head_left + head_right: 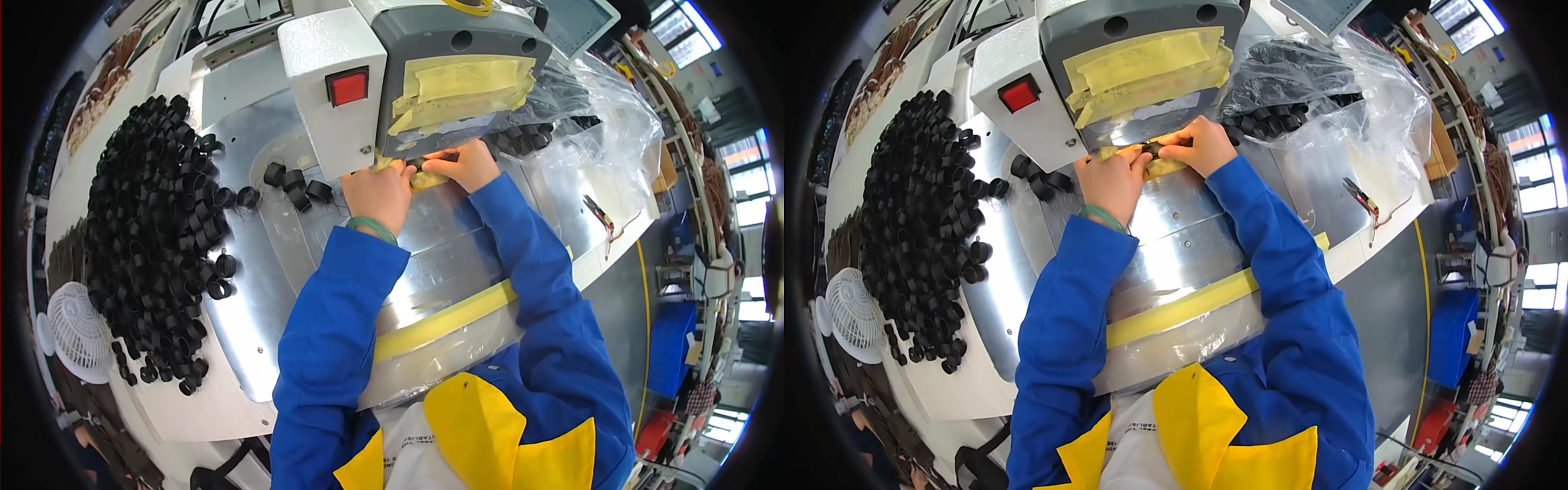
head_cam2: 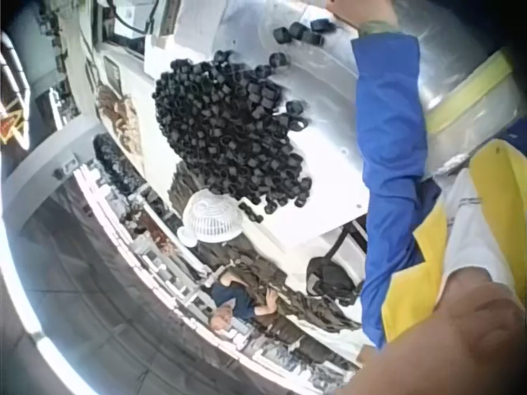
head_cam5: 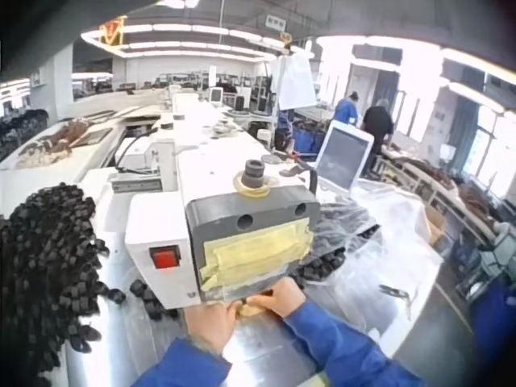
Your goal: The person repeatedly positions black fabric loops into a sewing machine by hand to stitch each piece.
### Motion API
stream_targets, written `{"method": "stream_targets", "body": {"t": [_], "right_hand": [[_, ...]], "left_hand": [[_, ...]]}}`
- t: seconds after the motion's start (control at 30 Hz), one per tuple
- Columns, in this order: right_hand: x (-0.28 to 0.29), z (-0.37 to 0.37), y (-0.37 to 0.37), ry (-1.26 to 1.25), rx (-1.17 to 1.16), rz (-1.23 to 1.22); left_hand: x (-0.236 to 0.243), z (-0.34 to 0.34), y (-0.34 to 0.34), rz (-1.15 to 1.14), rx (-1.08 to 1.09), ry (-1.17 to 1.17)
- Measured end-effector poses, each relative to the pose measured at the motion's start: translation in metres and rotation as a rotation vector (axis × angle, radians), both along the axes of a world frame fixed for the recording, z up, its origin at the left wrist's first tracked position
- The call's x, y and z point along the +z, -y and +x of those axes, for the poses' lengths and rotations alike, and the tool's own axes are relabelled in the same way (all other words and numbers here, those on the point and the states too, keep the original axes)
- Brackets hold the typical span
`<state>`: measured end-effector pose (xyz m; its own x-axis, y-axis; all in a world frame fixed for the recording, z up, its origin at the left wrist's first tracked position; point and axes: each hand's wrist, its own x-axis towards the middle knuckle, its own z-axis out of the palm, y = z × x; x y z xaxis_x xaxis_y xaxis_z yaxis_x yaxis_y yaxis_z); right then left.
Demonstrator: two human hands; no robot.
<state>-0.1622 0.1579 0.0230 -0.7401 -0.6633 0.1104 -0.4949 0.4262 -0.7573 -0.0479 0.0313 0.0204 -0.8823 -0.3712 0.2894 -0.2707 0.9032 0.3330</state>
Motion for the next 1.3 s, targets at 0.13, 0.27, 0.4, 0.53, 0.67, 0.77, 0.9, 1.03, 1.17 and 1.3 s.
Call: {"method": "stream_targets", "body": {"t": [0.13,0.27,0.4,0.53,0.67,0.77,0.9,1.03,1.17,1.3], "right_hand": [[-0.005,0.002,0.000,-0.056,-0.028,-0.073],[-0.007,0.003,-0.001,0.006,-0.048,-0.098],[-0.006,0.002,0.000,-0.009,-0.005,-0.110],[-0.001,-0.003,-0.001,-0.049,0.053,-0.063],[0.001,-0.003,-0.002,-0.052,0.109,-0.076],[-0.001,-0.001,-0.002,-0.170,0.126,-0.175],[-0.003,-0.006,-0.002,-0.182,0.151,-0.134],[-0.005,-0.010,-0.002,-0.207,0.161,-0.108],[-0.007,-0.012,-0.001,-0.239,0.199,-0.156],[-0.008,-0.014,-0.001,-0.233,0.218,-0.197]], "left_hand": [[-0.001,0.000,0.002,-0.022,-0.024,-0.007],[-0.004,0.000,0.003,-0.028,-0.031,-0.079],[-0.004,0.000,0.004,-0.044,-0.025,-0.054],[-0.004,0.000,0.001,-0.017,0.036,0.008],[-0.005,-0.001,-0.002,-0.002,0.073,-0.083],[-0.007,-0.002,-0.005,-0.025,0.087,-0.129],[-0.008,-0.002,-0.008,-0.066,0.086,-0.112],[-0.008,-0.002,-0.006,-0.064,0.102,-0.084],[-0.007,-0.003,-0.004,0.017,0.060,-0.097],[-0.006,-0.004,-0.003,0.031,0.041,-0.059]]}}
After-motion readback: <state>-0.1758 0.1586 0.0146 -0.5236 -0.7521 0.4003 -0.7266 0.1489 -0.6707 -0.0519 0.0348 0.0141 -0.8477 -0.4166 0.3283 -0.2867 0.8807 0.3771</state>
